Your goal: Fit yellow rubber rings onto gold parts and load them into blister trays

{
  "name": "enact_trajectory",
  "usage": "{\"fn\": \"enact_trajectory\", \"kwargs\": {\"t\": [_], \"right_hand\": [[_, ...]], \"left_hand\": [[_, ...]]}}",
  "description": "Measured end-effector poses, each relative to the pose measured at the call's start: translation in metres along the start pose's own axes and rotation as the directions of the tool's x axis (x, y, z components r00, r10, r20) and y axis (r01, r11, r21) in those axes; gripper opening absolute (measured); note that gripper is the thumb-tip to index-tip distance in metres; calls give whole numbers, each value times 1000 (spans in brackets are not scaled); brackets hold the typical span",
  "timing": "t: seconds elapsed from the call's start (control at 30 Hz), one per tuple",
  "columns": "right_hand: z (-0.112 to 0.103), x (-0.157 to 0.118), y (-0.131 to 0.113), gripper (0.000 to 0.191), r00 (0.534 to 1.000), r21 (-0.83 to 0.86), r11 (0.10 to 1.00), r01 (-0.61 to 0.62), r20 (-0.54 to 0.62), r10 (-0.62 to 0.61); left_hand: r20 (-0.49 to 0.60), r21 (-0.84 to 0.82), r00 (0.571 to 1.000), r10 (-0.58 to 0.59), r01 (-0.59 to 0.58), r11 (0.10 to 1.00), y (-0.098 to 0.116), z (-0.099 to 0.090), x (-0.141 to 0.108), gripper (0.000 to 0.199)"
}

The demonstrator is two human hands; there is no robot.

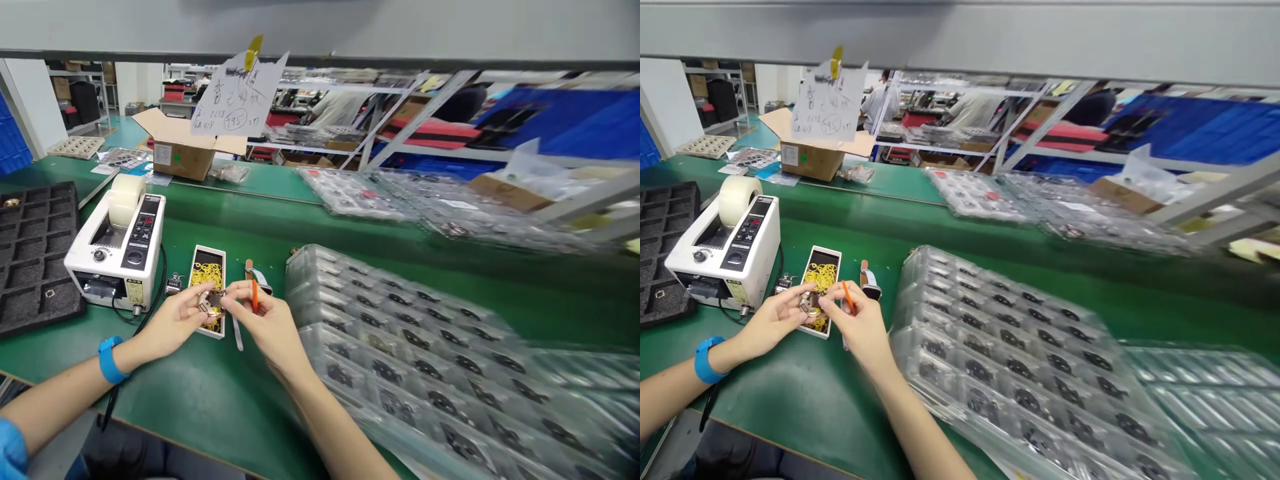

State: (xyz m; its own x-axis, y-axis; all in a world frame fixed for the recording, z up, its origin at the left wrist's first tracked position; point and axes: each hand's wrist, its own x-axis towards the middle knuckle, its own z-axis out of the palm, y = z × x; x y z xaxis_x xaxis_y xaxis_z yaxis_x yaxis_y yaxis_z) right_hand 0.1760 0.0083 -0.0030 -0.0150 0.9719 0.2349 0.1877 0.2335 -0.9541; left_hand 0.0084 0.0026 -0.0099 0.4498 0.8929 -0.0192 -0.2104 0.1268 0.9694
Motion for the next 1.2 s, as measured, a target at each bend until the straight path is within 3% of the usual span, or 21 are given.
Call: {"fn": "enact_trajectory", "kwargs": {"t": [0.17,0.3,0.53,1.03,1.2], "right_hand": [[-2,-6,-1,17,999,-4,1000,-23,37,23],[2,-9,-2,15,1000,-57,998,-5,-1,5],[12,-15,3,16,987,-164,983,80,-126,-101],[21,-19,4,14,955,-317,935,161,-191,-229],[24,-21,7,12,925,-384,887,256,-169,-340]], "left_hand": [[7,52,1000,-23,23,998,-1,1,-2,56],[21,42,1000,-8,7,999,-3,3,-1,54],[15,44,1000,2,-2,999,-1,5,-1,53],[-20,-24,1000,21,-21,999,-5,8,-1,47],[-77,-63,997,29,-34,997,-5,10,1,41]]}}
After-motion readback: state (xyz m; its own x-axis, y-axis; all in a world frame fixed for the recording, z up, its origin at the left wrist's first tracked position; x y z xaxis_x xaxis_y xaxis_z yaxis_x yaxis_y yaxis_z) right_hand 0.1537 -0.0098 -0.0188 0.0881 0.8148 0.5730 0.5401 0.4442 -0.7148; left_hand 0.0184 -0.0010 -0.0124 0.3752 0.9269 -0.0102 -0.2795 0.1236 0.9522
